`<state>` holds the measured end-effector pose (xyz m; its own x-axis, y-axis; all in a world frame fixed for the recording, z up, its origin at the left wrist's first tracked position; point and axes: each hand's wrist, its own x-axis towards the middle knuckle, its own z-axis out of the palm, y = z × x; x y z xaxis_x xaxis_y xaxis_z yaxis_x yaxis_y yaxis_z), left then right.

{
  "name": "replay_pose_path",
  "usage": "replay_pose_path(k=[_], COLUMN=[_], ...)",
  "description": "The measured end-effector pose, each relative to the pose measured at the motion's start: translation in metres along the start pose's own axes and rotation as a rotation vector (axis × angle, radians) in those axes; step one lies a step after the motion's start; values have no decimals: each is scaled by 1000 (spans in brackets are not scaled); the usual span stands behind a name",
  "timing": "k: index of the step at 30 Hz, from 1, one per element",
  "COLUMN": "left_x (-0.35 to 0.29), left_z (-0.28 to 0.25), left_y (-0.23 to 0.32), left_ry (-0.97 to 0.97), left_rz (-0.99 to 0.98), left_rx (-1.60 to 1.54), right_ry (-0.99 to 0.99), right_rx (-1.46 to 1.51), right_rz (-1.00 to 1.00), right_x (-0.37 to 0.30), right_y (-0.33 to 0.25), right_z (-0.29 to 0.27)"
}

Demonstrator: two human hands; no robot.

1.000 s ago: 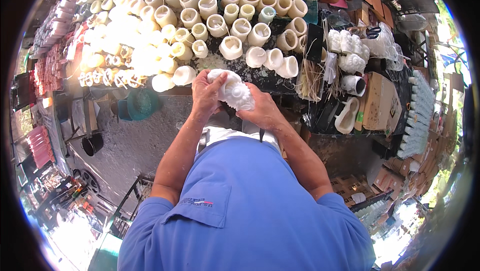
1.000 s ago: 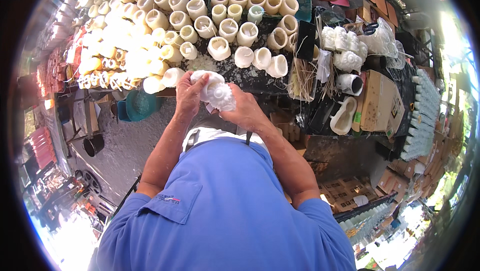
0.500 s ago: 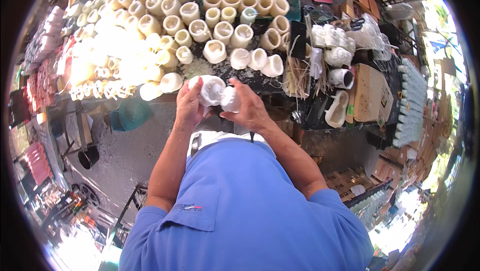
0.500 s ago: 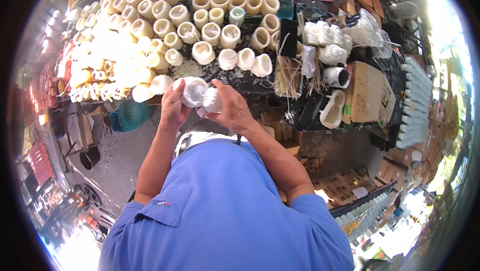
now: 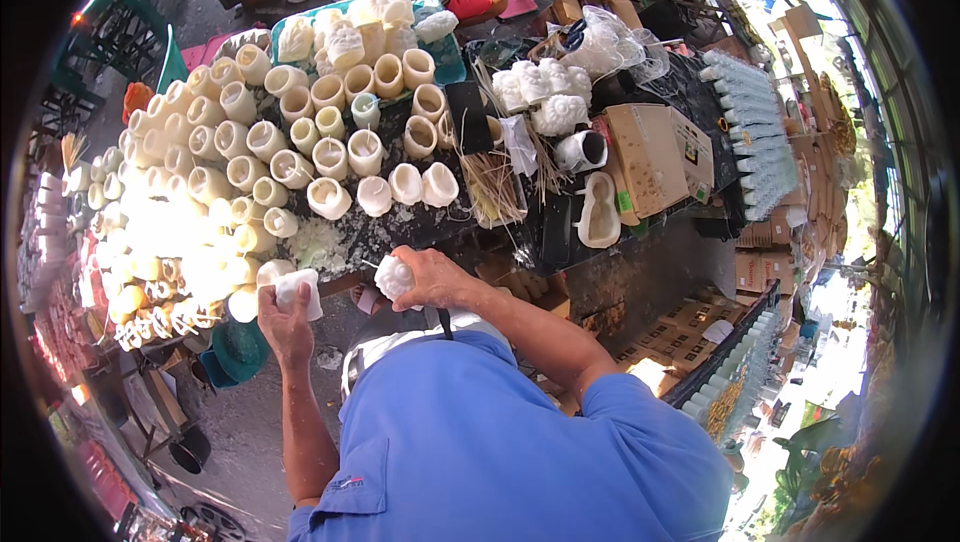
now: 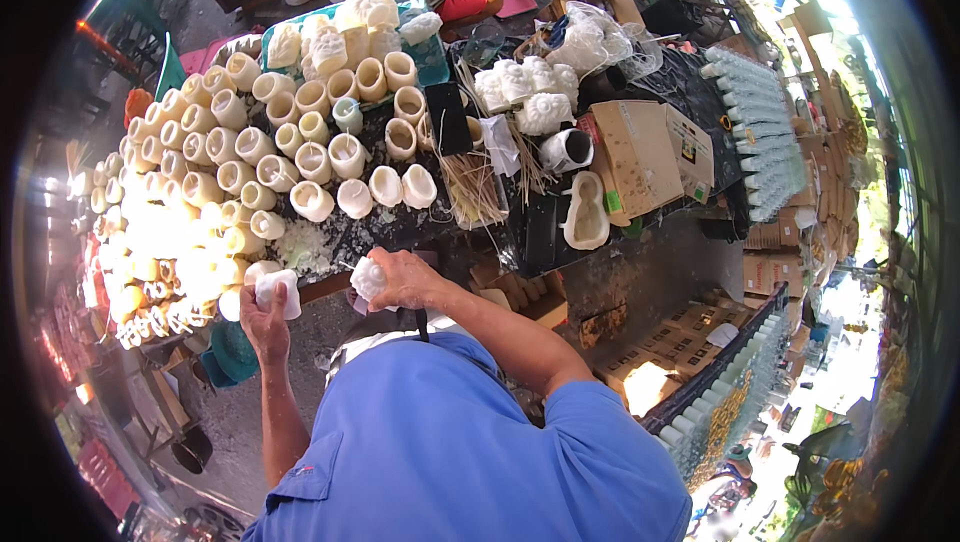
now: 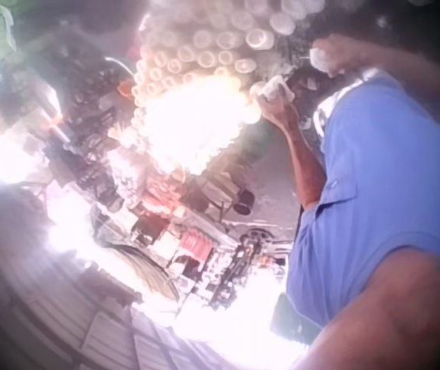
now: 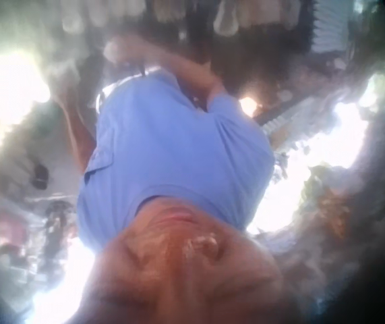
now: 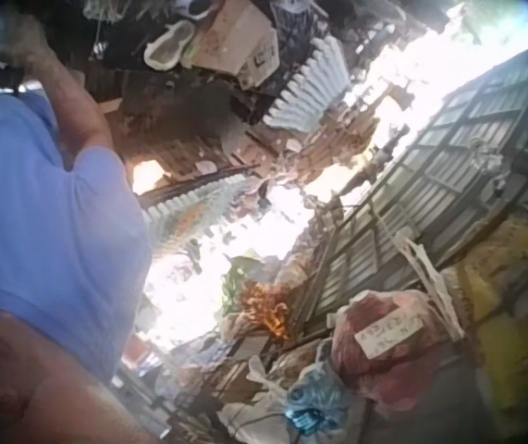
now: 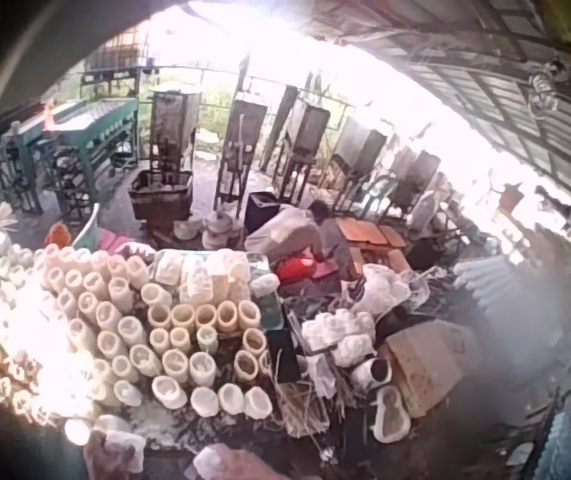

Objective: The person repeatedly picks up white cylindrical candle bodies and white wick bundles, inserts the wicks into the candle bodies, and places the assembled candles on a table. The person occasionally retrieves more wicks from a green container on the floor.

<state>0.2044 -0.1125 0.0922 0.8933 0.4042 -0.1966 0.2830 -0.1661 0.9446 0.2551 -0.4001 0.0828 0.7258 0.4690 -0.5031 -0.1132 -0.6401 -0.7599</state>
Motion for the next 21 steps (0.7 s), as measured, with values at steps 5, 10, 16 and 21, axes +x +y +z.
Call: replay_pose_path(k=[5, 10, 16, 21], left_x=[-4, -6, -17, -27], left_z=[-3, -1, 11, 21], left_y=[-20, -20, -13, -9], left_ry=[4, -8, 24, 18], left_rz=[-38, -126, -113, -227], left_rx=[60, -141, -208, -398], right_ry=[140, 773, 807, 666], right_rx=[-113, -205, -391, -473], right_rz=[9, 246, 554, 572], right_x=[-8, 1, 50, 74], right_y=[9, 52, 125, 161], right_z=[-55, -220, -373, -395])
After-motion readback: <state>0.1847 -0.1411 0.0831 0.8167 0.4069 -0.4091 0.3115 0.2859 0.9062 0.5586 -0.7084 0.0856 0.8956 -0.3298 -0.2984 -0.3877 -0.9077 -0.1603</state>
